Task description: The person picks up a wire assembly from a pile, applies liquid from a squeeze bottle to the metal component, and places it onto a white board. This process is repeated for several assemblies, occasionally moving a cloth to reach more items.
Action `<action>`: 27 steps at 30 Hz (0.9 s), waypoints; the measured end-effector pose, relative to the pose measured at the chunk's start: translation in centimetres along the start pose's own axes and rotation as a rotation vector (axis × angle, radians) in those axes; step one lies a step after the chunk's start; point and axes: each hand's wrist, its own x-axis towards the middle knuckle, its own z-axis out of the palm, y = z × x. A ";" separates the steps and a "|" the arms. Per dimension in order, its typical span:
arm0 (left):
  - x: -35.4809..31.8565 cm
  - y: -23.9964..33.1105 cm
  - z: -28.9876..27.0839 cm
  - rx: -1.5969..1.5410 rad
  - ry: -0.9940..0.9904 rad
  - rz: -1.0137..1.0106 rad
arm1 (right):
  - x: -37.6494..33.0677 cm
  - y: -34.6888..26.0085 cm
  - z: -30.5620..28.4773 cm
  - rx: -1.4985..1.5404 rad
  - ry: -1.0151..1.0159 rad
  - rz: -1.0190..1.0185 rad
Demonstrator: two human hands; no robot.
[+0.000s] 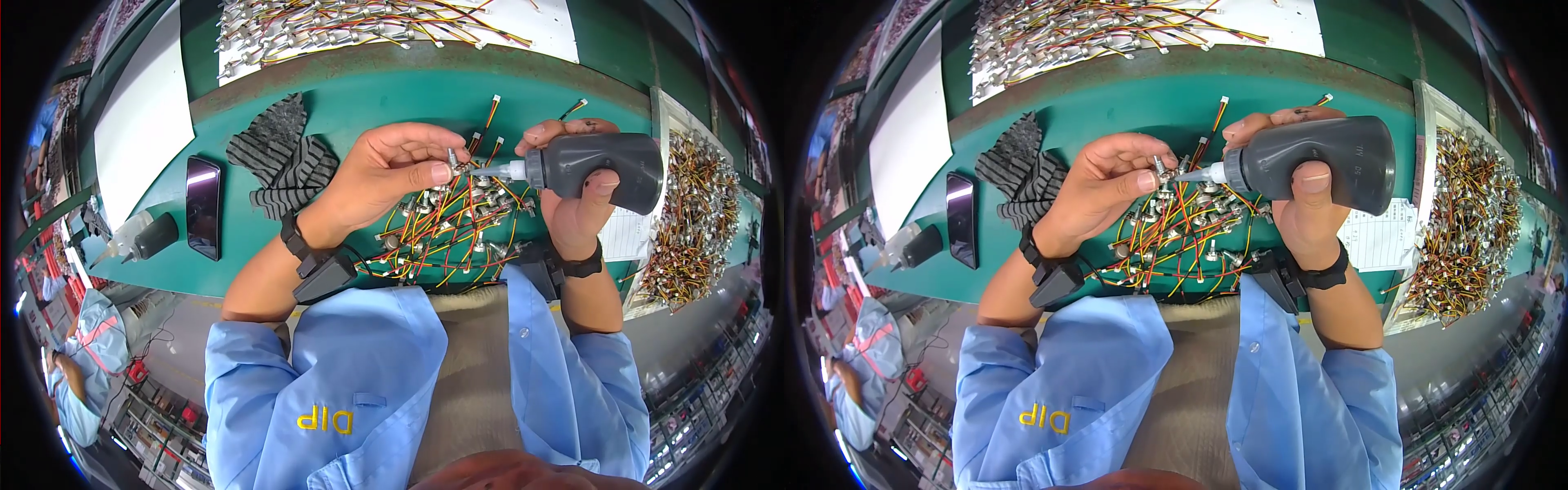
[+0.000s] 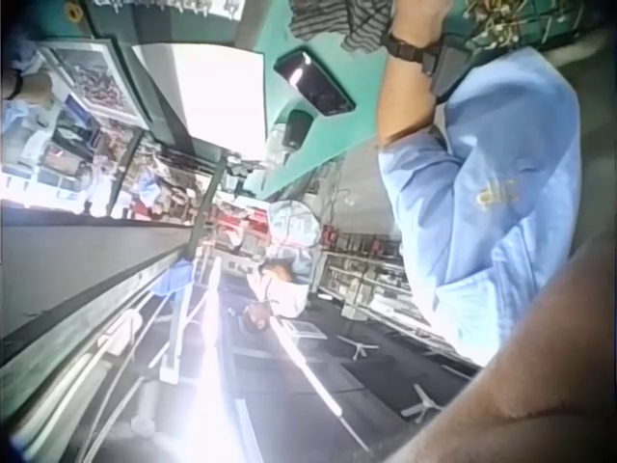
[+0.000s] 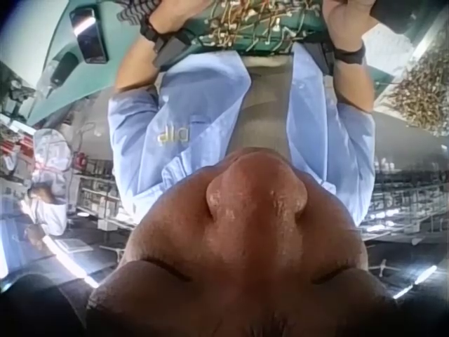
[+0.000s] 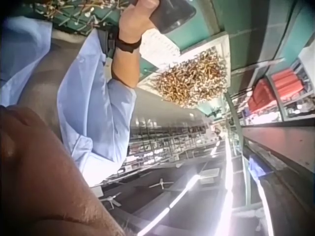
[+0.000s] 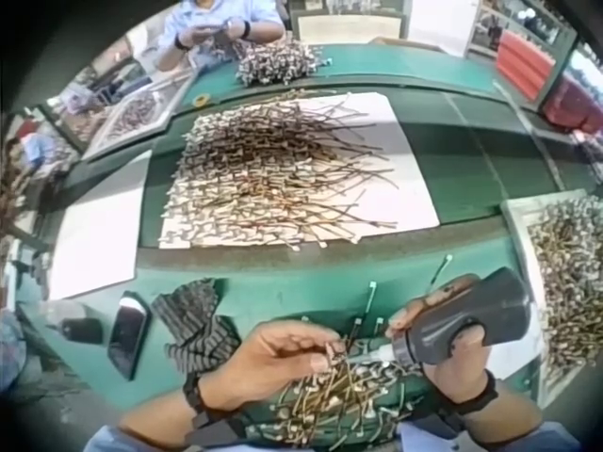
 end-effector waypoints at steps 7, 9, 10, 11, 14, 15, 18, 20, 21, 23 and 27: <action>0.1 0.0 0.3 -0.002 0.021 0.020 | -0.1 -0.2 0.1 -0.025 -0.038 0.011; 0.1 0.0 0.2 -0.006 0.002 0.026 | -0.1 -0.2 0.1 -0.031 -0.051 0.019; 0.1 0.0 0.2 -0.006 0.002 0.025 | -0.1 -0.1 0.1 -0.035 -0.045 0.009; 0.1 0.0 0.3 -0.004 0.003 0.026 | -0.1 -0.1 0.1 -0.039 -0.038 -0.001; 0.1 0.0 0.3 -0.001 0.006 0.027 | -0.1 0.1 0.1 -0.035 -0.022 -0.020; 0.1 0.0 0.2 0.000 0.004 0.029 | -0.1 0.1 0.1 -0.027 -0.014 -0.029; 0.1 0.0 0.1 0.004 0.001 0.034 | -0.2 0.1 0.0 -0.029 -0.024 -0.034; 0.1 0.0 0.1 -0.004 -0.003 0.030 | -0.3 0.0 -0.2 -0.047 -0.064 -0.023; 0.1 0.0 0.1 -0.008 -0.005 0.028 | -0.2 0.0 -0.1 -0.047 -0.064 -0.023; 0.1 0.1 0.0 -0.007 -0.006 0.018 | -0.2 -0.1 0.0 -0.051 -0.034 -0.026; 0.0 0.2 0.0 -0.009 -0.011 0.000 | -0.2 0.0 -0.1 -0.055 -0.023 -0.033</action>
